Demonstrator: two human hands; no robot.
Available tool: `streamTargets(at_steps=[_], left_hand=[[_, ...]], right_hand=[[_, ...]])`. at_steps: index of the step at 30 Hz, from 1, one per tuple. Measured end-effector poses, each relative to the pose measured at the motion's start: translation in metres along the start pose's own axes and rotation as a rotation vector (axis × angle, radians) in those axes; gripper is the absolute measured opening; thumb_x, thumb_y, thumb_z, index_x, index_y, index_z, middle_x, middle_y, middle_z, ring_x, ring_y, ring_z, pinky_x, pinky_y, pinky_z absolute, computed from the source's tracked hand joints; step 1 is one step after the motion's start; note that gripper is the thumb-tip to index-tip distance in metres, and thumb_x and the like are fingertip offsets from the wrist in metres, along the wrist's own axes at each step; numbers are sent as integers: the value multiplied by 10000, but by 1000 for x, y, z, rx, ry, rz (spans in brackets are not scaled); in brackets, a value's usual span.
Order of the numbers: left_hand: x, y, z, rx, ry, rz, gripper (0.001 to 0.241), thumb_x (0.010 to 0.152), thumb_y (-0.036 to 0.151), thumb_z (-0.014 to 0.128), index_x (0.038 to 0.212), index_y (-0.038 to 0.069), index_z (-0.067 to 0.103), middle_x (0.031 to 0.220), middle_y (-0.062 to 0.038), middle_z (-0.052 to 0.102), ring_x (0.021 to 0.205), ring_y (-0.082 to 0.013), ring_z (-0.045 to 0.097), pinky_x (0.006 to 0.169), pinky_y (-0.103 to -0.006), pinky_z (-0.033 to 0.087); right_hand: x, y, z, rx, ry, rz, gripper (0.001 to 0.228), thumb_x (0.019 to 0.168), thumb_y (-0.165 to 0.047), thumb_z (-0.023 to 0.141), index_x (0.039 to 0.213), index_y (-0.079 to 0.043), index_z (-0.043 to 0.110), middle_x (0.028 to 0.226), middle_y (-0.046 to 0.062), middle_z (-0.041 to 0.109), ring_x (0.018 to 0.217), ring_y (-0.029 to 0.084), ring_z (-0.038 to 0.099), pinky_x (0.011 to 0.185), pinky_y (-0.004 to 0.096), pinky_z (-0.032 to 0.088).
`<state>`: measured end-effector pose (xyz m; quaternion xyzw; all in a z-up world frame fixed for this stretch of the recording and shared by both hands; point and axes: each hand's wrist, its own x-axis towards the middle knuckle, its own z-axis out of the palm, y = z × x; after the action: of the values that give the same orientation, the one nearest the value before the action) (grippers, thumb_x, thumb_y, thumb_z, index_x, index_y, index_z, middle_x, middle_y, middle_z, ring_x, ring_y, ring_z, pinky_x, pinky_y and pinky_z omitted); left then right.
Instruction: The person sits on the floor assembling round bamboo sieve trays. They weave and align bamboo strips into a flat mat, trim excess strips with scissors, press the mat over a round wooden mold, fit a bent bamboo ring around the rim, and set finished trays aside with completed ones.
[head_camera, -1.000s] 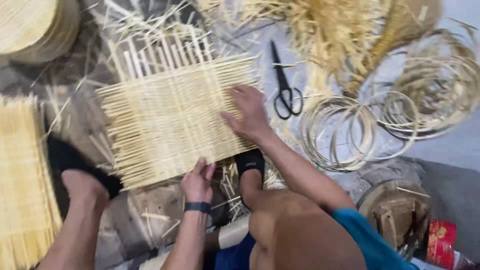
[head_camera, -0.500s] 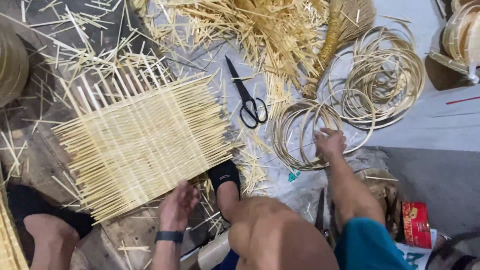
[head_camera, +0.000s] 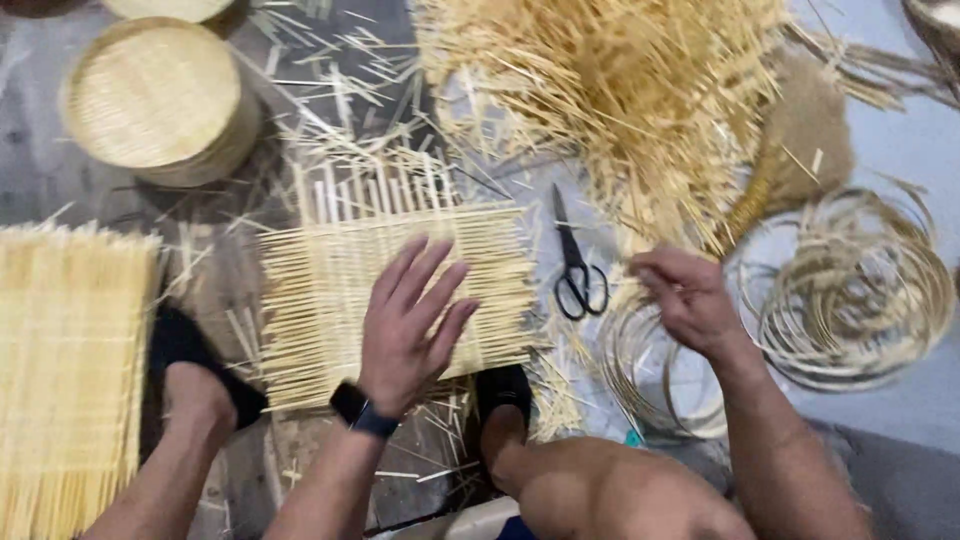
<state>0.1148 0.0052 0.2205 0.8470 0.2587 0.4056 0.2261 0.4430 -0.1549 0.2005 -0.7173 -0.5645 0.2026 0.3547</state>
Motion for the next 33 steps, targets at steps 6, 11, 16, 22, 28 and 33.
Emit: streamTargets(at_steps=[6, 11, 16, 22, 28, 33], left_hand=[[9, -18, -29, -362, 30, -383, 214, 1003, 205, 743, 1182, 115, 817, 768, -47, 684, 638, -170, 567, 564, -313, 433], [-25, -24, -49, -922, 118, -942, 253, 1008, 231, 694, 1113, 15, 773, 749, -7, 631, 588, -63, 476, 494, -243, 392], [-24, -42, -71, -1213, 34, -1273, 350, 979, 411, 610, 953, 74, 703, 672, 7, 520, 502, -66, 383, 403, -232, 283], [-25, -57, -57, -1189, -351, -1301, 741, 893, 861, 269, 657, 179, 441, 505, 68, 304, 384, -77, 265, 343, -256, 168], [-34, -60, -34, -1090, -139, -1433, 747, 900, 852, 234, 586, 192, 389, 480, 60, 347, 373, -83, 272, 349, -269, 184], [-23, -79, -44, -1121, -258, -1227, 567, 954, 617, 490, 780, 141, 742, 547, 30, 536, 396, -93, 349, 353, -256, 271]], right_hand=[[82, -175, 48, 30, -231, -357, 246, 956, -89, 670, 1191, -17, 686, 951, 99, 666, 808, 168, 671, 683, 280, 561], [111, -211, 98, -229, -114, -810, 247, 891, -218, 763, 1079, -69, 706, 965, 92, 678, 824, 205, 664, 629, 329, 547], [122, -216, 136, -337, -212, -1025, 189, 856, -236, 803, 911, -89, 698, 821, 35, 644, 757, 202, 631, 568, 354, 504], [99, -218, 174, -430, -348, -1097, 109, 817, -113, 747, 858, -54, 665, 753, 30, 592, 703, 180, 576, 517, 293, 473], [84, -208, 180, -403, -232, -969, 111, 729, -112, 705, 721, -92, 596, 726, 28, 566, 699, 180, 571, 542, 317, 470], [111, -195, 161, -352, -237, -485, 313, 859, -413, 731, 901, -103, 724, 887, 54, 725, 798, 185, 698, 648, 333, 566]])
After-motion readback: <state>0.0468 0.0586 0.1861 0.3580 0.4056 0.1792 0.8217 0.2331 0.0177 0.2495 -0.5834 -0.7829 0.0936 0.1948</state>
